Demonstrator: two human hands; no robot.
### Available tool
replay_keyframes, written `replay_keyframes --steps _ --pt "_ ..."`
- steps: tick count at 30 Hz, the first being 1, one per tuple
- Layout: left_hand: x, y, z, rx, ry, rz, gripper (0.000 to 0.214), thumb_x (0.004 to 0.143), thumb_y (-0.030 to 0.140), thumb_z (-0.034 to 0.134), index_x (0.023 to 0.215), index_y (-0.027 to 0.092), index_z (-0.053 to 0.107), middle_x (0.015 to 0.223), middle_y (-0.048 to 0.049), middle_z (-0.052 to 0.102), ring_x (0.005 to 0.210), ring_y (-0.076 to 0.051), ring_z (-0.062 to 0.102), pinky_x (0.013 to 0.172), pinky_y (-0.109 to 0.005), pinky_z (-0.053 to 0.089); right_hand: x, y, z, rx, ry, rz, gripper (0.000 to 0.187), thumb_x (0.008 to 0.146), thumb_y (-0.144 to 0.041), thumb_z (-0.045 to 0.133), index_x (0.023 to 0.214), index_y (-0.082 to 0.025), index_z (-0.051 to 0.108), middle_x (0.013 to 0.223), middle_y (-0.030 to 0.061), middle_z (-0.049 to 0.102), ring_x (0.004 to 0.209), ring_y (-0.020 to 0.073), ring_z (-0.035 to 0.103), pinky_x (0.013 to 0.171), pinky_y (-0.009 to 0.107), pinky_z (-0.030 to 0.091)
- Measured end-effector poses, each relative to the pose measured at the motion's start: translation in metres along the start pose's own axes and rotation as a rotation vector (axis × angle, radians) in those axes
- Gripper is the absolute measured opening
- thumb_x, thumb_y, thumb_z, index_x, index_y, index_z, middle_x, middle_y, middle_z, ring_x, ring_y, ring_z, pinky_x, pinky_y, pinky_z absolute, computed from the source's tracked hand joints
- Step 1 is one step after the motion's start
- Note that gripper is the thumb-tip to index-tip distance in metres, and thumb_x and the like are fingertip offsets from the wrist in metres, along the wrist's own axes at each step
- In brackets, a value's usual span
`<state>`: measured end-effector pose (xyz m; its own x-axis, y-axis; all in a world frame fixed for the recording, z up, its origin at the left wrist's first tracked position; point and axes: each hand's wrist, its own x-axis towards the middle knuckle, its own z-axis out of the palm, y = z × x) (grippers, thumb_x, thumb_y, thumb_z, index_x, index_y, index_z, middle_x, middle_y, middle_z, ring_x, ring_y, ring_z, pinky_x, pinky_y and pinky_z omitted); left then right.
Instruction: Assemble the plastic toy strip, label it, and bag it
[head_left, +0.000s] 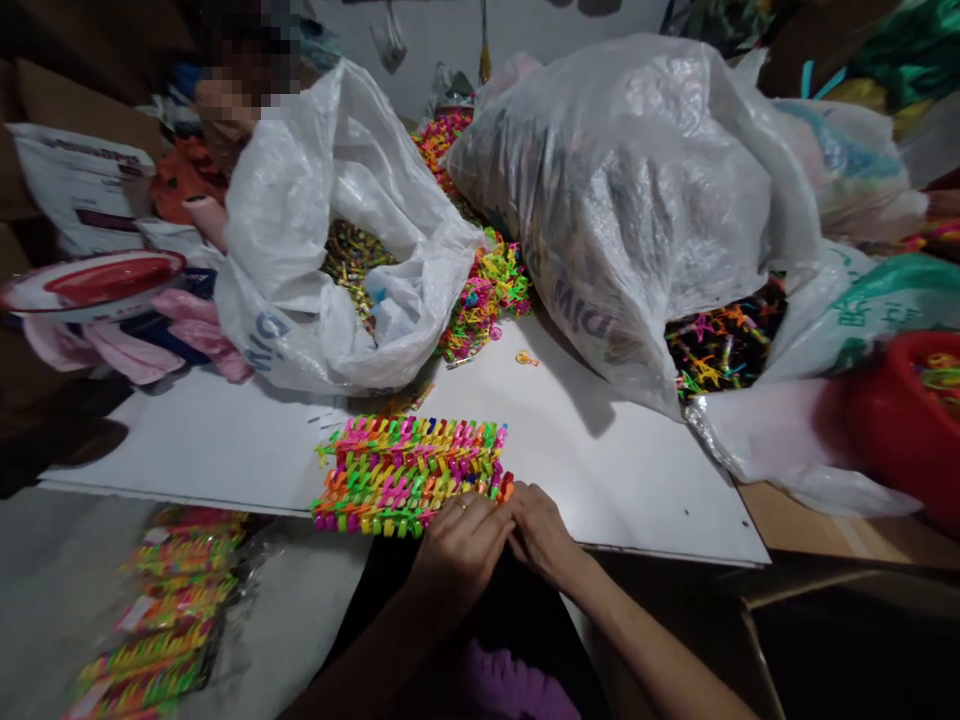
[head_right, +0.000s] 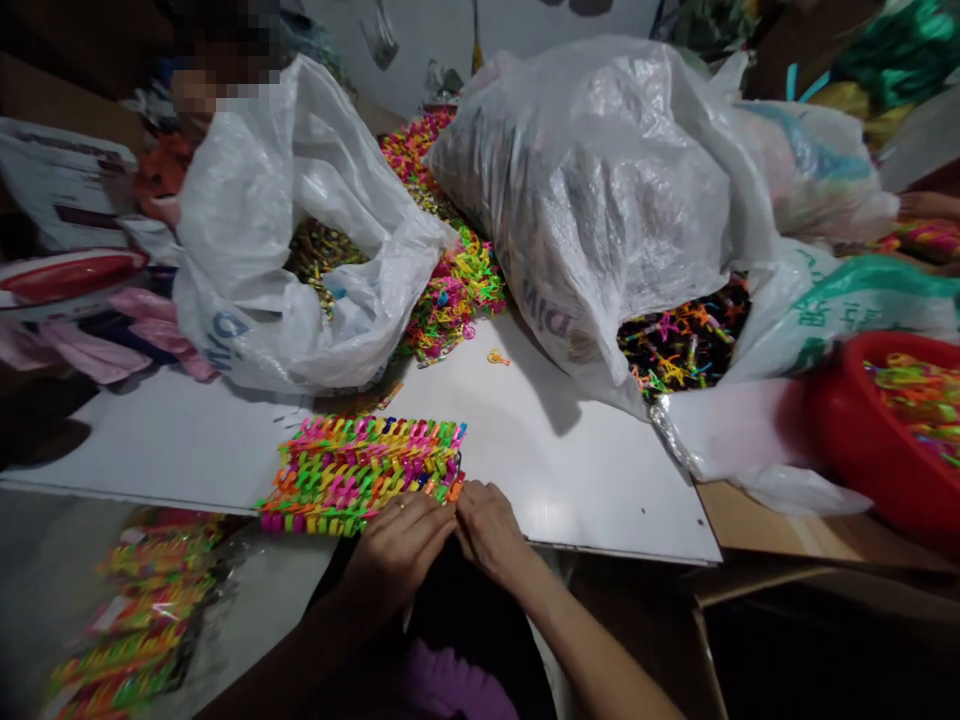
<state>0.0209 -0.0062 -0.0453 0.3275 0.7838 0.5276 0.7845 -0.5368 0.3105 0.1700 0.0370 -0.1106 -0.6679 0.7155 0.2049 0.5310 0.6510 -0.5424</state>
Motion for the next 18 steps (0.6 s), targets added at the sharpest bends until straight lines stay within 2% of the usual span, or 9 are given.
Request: replay_keyframes --steps 5,12,14,18 --pt "0.001 -0.001 -0.004 -0.084 -0.01 -0.019 0.018 0.086 0.015 0.045 0.089 0.017 0.063 0.078 -0.0048 0.067 0.076 -0.016 0.061 0.075 -0.031 0.05 0.003 0.006 -0.006 -0.01 -0.072 -0.051 0.022 0.089 -0.031 0.038 0.098 -0.017 0.053 0.087 0.0072 0.056 0.081 0.0205 0.048 0.071 0.031 0.035" --pt "0.001 -0.004 -0.003 -0.032 0.001 0.026 0.017 0.086 0.015 0.047 0.091 0.016 0.063 0.08 -0.005 0.067 0.079 -0.017 0.062 0.077 -0.031 0.049 -0.002 -0.008 0.017 0.116 0.185 0.14 0.02 0.089 -0.025 0.036 0.089 -0.018 0.054 0.084 0.0062 0.055 0.079 0.0191 0.046 0.071 0.03 0.036" --pt "0.0 -0.004 -0.003 -0.017 -0.02 0.037 0.016 0.086 0.015 0.047 0.091 0.016 0.063 0.08 -0.0047 0.067 0.079 -0.017 0.061 0.077 -0.03 0.049 -0.004 -0.009 0.017 0.078 0.177 0.146 0.017 0.088 -0.025 0.039 0.086 -0.017 0.054 0.084 0.0065 0.054 0.079 0.0195 0.045 0.071 0.031 0.035" --pt "0.0 0.001 -0.003 0.038 -0.073 0.055 0.017 0.087 0.015 0.045 0.088 0.016 0.062 0.08 -0.0041 0.067 0.078 -0.018 0.061 0.075 -0.031 0.049 -0.008 -0.004 0.003 0.028 0.06 0.047 0.013 0.086 -0.025 0.044 0.088 -0.018 0.054 0.086 0.0061 0.053 0.081 0.0196 0.044 0.072 0.031 0.034"
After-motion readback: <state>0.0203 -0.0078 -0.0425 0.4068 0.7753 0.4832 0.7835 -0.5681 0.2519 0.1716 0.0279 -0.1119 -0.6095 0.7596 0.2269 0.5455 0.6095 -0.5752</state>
